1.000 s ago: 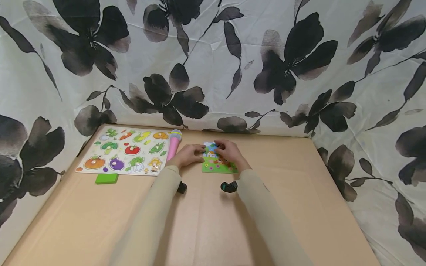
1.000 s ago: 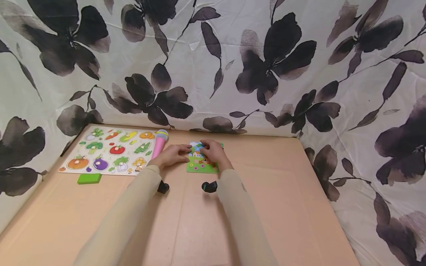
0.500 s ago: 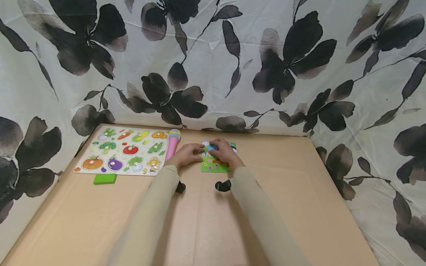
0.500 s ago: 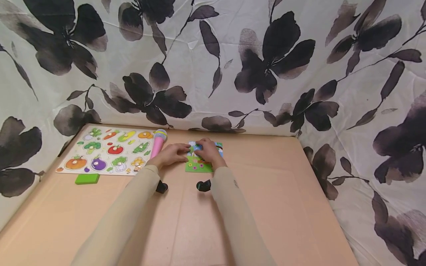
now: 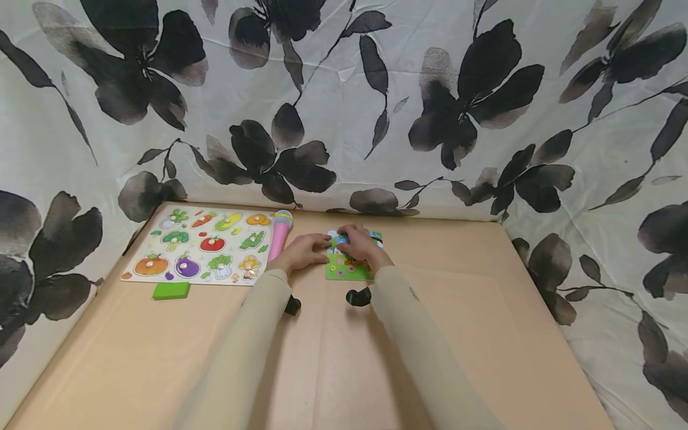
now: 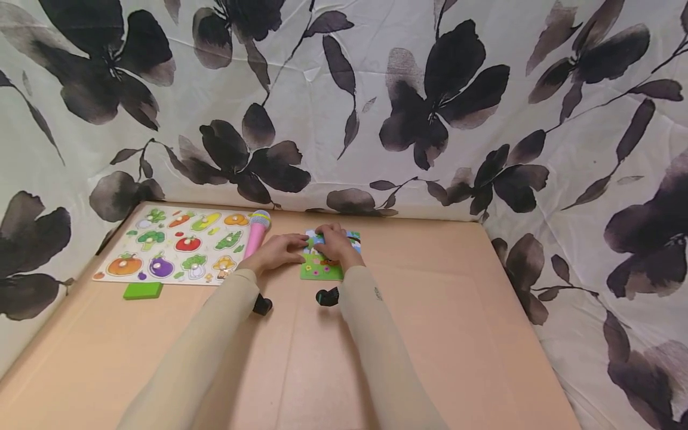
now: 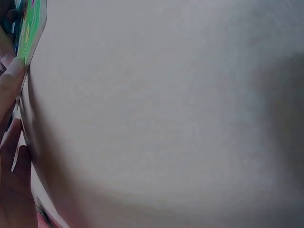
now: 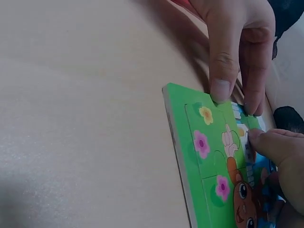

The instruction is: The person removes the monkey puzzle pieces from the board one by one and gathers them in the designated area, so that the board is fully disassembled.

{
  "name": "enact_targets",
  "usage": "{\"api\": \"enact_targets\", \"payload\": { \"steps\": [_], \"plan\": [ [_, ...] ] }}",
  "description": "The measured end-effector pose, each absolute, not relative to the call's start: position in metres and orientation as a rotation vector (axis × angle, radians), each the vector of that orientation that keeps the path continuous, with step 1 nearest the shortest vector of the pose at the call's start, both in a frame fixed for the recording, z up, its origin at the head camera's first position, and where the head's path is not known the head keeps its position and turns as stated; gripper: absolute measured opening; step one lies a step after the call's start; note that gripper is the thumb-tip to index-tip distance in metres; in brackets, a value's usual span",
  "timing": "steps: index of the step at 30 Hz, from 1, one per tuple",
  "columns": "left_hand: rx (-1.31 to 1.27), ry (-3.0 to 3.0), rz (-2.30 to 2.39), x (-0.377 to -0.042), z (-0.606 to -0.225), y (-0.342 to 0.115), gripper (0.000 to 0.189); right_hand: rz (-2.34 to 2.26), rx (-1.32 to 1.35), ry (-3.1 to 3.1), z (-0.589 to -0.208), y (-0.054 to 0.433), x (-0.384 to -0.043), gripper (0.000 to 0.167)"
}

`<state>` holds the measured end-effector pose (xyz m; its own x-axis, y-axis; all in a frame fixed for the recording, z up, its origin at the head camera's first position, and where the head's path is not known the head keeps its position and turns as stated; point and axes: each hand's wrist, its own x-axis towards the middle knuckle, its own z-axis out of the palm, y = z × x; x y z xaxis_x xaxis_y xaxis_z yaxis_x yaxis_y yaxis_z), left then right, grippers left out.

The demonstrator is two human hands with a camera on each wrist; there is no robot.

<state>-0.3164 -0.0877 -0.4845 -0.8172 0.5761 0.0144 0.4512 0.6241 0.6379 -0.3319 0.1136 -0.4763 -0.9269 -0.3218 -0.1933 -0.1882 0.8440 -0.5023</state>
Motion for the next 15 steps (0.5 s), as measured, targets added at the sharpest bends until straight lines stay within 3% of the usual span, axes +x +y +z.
{"api": "enact_targets", "payload": {
  "steps": [15],
  "plan": [
    [0.786,2.631,0.96,-0.3176,-0.4842,-0.088,0.047,-0.786,-0.302,2.759,-0.4769,0.11,-0.3333,0.042]
  ]
}}
